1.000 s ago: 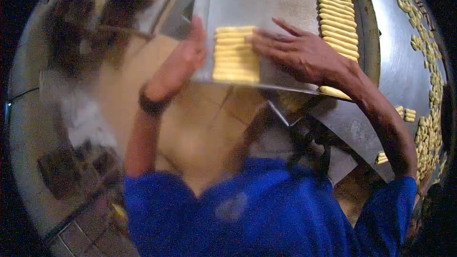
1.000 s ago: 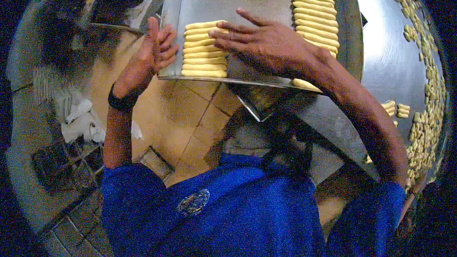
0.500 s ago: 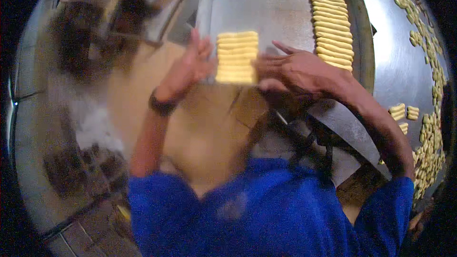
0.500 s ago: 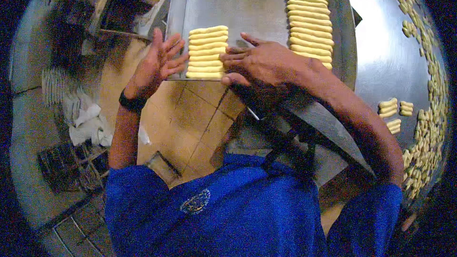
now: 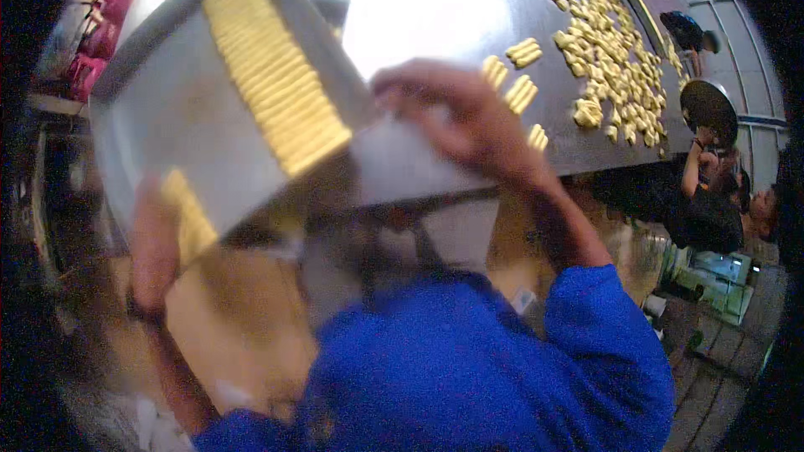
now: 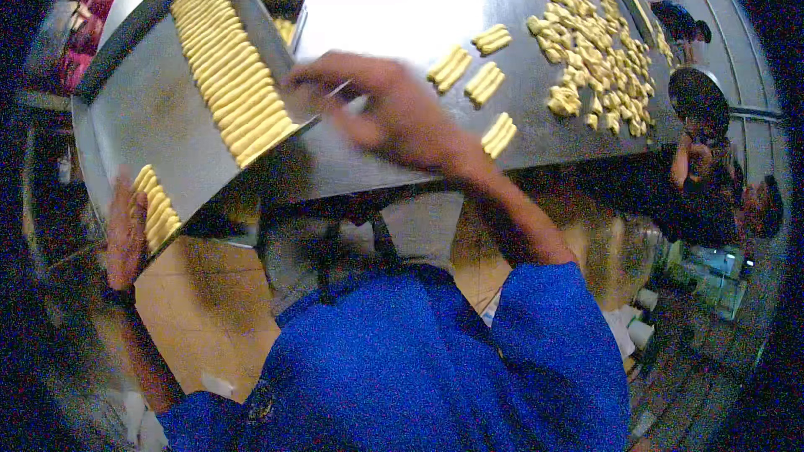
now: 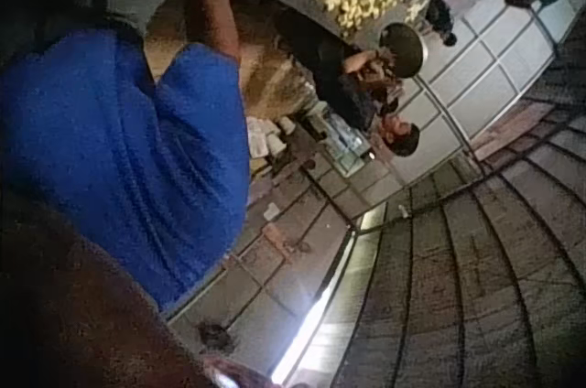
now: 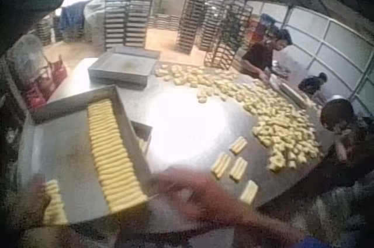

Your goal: The person rolls pieces of dough into long sticks by hand on a metal table and arranges them in rows onto a baking tray.

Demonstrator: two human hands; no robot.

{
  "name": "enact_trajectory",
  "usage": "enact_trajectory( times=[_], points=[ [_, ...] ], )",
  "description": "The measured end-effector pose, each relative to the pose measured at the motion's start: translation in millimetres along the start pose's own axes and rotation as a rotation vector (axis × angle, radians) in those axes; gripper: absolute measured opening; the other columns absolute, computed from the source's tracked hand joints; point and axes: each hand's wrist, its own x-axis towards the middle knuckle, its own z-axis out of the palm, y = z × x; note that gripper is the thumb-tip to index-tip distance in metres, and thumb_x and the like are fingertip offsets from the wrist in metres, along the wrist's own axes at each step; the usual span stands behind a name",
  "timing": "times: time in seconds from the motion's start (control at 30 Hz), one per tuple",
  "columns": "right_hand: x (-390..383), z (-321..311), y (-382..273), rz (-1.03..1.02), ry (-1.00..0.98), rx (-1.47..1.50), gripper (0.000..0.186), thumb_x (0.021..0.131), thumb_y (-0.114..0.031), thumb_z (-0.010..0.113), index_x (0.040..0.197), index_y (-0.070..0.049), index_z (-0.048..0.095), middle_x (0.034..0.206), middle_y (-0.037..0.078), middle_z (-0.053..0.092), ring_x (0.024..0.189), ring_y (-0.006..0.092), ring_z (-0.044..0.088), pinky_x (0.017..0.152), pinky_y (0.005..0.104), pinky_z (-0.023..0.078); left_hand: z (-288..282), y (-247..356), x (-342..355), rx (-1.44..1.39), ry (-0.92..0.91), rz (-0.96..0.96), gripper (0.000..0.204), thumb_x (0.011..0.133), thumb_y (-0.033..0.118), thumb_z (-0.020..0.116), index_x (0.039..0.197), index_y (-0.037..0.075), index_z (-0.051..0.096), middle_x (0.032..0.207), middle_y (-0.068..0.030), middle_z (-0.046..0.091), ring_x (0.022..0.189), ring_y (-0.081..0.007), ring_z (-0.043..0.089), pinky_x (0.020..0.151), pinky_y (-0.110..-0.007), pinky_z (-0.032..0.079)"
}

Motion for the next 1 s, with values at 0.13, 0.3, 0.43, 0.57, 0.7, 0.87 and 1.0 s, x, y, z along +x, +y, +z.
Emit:
enact_trajectory(
  times=[0.13, 0.3, 0.43, 0.57, 0.7, 0.87, 1.0],
  points=[
    [-15.9, -111.8, 73.5, 0.354, 0.311, -0.152, 0.032, 0.099, -0.023, 0.061, 0.118, 0.002, 0.067, 0.101, 0.014, 0.074, 0.084, 0.0177, 0.071, 0.076, 0.0318, 0.059, 7.7, 1.8, 6.4, -0.360, -0.097, -0.144, 0.059, 0.108, 0.041, 0.037, 0.151, 0.001, 0.036, 0.156, -0.0184, 0.036, 0.148, -0.0291, 0.027, 0.121, -0.037, 0.020],
    [-47.0, -152.9, 164.6, 0.492, -0.044, -0.840, 0.029, 0.098, -0.021, 0.054, 0.111, 0.000, 0.068, 0.098, 0.022, 0.072, 0.092, 0.0364, 0.070, 0.083, 0.0434, 0.055, -21.6, 52.6, -8.6, -0.352, 0.045, -0.062, 0.054, 0.105, 0.035, 0.045, 0.147, 0.002, 0.044, 0.152, -0.0169, 0.045, 0.142, -0.0284, 0.040, 0.118, -0.037, 0.028],
    [-44.6, -144.2, 200.6, 0.486, -0.143, -0.966, 0.029, 0.097, -0.021, 0.057, 0.118, -0.001, 0.063, 0.103, 0.023, 0.069, 0.098, 0.0409, 0.066, 0.089, 0.0456, 0.051, -43.7, 96.3, -28.3, -0.338, 0.019, -0.021, 0.053, 0.102, 0.035, 0.053, 0.144, 0.004, 0.049, 0.148, -0.0169, 0.050, 0.139, -0.0301, 0.043, 0.117, -0.038, 0.030],
    [-37.2, -140.0, 210.1, 0.498, -0.152, -0.883, 0.033, 0.095, -0.029, 0.059, 0.112, -0.001, 0.064, 0.094, 0.023, 0.069, 0.091, 0.0407, 0.066, 0.084, 0.0464, 0.052, -49.4, 111.3, -43.8, -0.341, 0.045, 0.025, 0.046, 0.101, 0.024, 0.058, 0.142, 0.004, 0.052, 0.144, -0.0136, 0.055, 0.134, -0.0240, 0.050, 0.113, -0.037, 0.037],
    [-38.1, -152.4, 210.4, 0.696, -0.114, -0.483, 0.039, 0.092, -0.036, 0.067, 0.105, 0.000, 0.065, 0.089, 0.016, 0.069, 0.083, 0.0276, 0.067, 0.075, 0.0386, 0.054, -48.4, 117.5, -49.9, -0.325, -0.005, 0.036, 0.047, 0.100, 0.023, 0.060, 0.142, 0.004, 0.053, 0.143, -0.0139, 0.055, 0.133, -0.0246, 0.050, 0.113, -0.038, 0.036],
    [-38.6, -162.9, 190.8, 0.542, -0.114, -0.407, 0.041, 0.086, -0.032, 0.078, 0.105, 0.002, 0.065, 0.091, 0.010, 0.069, 0.084, 0.0168, 0.066, 0.071, 0.0326, 0.055, -50.1, 140.5, -46.0, -0.398, -0.062, 0.109, 0.047, 0.098, 0.023, 0.063, 0.140, 0.003, 0.054, 0.141, -0.0142, 0.056, 0.132, -0.0246, 0.051, 0.113, -0.038, 0.037],
    [-35.6, -159.7, 135.6, 0.554, -0.028, -0.151, 0.037, 0.089, -0.023, 0.076, 0.111, 0.003, 0.062, 0.093, 0.009, 0.069, 0.083, 0.0148, 0.067, 0.071, 0.0279, 0.056, -27.6, 177.6, -37.6, -1.081, -0.234, 0.078, 0.046, 0.095, 0.007, 0.063, 0.139, 0.000, 0.053, 0.137, -0.0142, 0.059, 0.128, -0.0246, 0.054, 0.111, -0.037, 0.039]
  ],
)
